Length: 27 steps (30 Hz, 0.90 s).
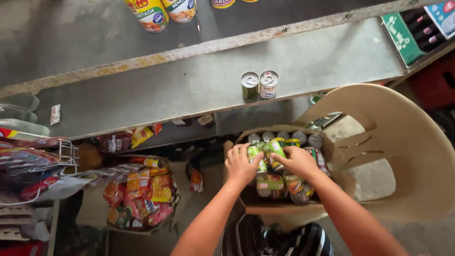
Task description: Organizing and stacking various canned goods on a shelf and in a storage box.
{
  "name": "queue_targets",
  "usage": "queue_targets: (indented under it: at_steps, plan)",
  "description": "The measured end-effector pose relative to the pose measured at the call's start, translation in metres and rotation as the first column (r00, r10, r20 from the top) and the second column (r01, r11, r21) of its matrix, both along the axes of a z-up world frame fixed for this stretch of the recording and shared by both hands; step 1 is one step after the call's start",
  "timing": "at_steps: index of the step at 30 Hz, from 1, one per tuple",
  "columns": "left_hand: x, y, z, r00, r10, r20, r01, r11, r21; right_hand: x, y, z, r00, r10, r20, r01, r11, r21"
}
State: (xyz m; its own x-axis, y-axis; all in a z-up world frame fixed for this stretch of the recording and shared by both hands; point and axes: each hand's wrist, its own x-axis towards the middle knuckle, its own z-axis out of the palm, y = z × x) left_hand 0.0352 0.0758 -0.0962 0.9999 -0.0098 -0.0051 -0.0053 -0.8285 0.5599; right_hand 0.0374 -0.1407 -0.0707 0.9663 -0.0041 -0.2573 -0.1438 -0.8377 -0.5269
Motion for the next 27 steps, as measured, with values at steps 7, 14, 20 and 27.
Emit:
queue_targets:
  at_steps: [7,14,20,27]
  plan:
    - [-0.005,0.0,-0.019,0.999,0.011,0.037,-0.007,0.994,-0.105,0.02,-0.005,0.008,0.988,0.117,-0.102,-0.126,0.989,-0.082]
    - [-0.005,0.016,-0.013,0.994,-0.106,0.005,0.106,0.987,-0.117,0.048,-0.024,-0.02,0.918,0.324,-0.228,-0.343,0.938,-0.046]
    - [0.011,0.036,-0.009,0.962,-0.274,0.016,0.274,0.953,-0.126,0.058,-0.021,0.002,0.871,0.452,-0.194,-0.479,0.869,-0.122]
    - [0.022,0.036,-0.005,0.844,-0.536,0.016,0.535,0.841,-0.081,0.082,-0.031,-0.003,0.866,0.466,-0.183,-0.482,0.874,-0.055]
